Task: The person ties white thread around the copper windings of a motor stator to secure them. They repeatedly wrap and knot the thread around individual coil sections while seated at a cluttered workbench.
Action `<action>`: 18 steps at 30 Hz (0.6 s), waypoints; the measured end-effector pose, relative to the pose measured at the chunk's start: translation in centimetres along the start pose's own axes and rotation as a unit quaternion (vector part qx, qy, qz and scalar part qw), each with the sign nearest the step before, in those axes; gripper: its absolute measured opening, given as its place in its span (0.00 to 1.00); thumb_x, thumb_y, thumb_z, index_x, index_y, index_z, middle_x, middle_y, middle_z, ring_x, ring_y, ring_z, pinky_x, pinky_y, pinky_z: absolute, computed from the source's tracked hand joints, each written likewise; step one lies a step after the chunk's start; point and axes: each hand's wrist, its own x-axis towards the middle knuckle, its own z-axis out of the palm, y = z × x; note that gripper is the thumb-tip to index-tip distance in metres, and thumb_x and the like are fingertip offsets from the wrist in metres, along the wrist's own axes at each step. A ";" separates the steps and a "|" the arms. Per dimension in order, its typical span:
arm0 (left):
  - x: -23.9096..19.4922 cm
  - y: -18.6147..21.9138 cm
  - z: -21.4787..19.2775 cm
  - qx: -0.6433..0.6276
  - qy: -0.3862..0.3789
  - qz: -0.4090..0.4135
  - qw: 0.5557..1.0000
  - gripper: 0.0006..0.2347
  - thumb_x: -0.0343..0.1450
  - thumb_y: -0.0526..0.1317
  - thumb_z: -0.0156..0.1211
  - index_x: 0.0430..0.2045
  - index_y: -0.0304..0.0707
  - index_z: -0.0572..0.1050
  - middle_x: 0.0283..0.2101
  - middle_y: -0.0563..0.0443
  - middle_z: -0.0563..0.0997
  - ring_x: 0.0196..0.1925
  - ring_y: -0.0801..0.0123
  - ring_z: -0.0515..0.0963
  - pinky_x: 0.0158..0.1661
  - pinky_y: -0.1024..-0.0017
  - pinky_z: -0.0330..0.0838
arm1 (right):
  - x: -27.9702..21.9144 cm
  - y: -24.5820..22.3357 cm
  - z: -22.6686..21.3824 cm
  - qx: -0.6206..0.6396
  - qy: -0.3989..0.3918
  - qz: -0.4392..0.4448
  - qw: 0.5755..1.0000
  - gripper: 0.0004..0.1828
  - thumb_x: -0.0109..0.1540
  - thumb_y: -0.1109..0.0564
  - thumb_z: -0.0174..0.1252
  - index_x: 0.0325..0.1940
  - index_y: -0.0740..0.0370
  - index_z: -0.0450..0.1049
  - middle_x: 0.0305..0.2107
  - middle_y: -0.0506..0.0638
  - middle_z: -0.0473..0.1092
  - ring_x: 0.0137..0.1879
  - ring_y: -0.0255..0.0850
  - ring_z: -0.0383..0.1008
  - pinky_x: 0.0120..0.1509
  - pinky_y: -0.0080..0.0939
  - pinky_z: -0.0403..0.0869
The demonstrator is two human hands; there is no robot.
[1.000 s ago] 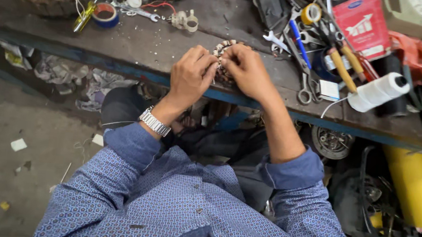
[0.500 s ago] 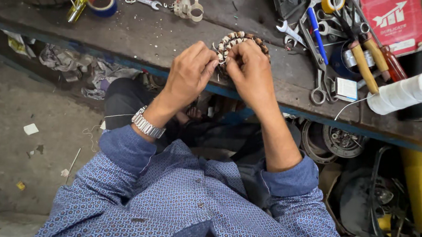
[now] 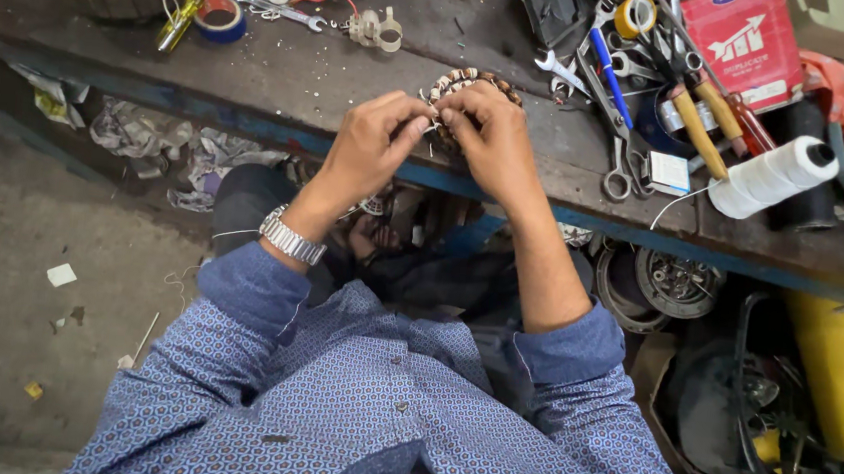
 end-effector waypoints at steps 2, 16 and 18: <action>0.1 0.0 -0.1 -0.065 -0.008 -0.054 0.996 0.07 0.76 0.32 0.55 0.44 0.32 0.77 0.34 0.48 0.79 0.33 0.69 0.80 0.35 0.70 0.75 | -0.2 0.2 0.0 0.027 0.012 -0.007 1.000 0.05 0.64 0.66 0.61 0.45 0.66 0.78 0.37 0.50 0.72 0.41 0.38 0.72 0.46 0.38 0.71; 0.3 0.5 0.0 0.052 0.027 0.039 0.998 0.09 0.68 0.29 0.66 0.40 0.36 0.82 0.33 0.47 0.74 0.31 0.62 0.77 0.34 0.67 0.72 | -0.6 -0.7 -0.6 0.030 -0.048 -0.006 0.998 0.11 0.58 0.68 0.57 0.43 0.63 0.79 0.39 0.49 0.72 0.40 0.37 0.73 0.44 0.36 0.72; 0.2 0.3 0.1 0.045 0.036 0.030 0.998 0.08 0.68 0.28 0.65 0.39 0.35 0.81 0.33 0.47 0.75 0.31 0.62 0.78 0.34 0.66 0.72 | -0.6 -1.0 -0.7 0.008 -0.054 -0.056 0.997 0.11 0.57 0.67 0.61 0.43 0.64 0.78 0.40 0.51 0.71 0.46 0.41 0.73 0.48 0.39 0.72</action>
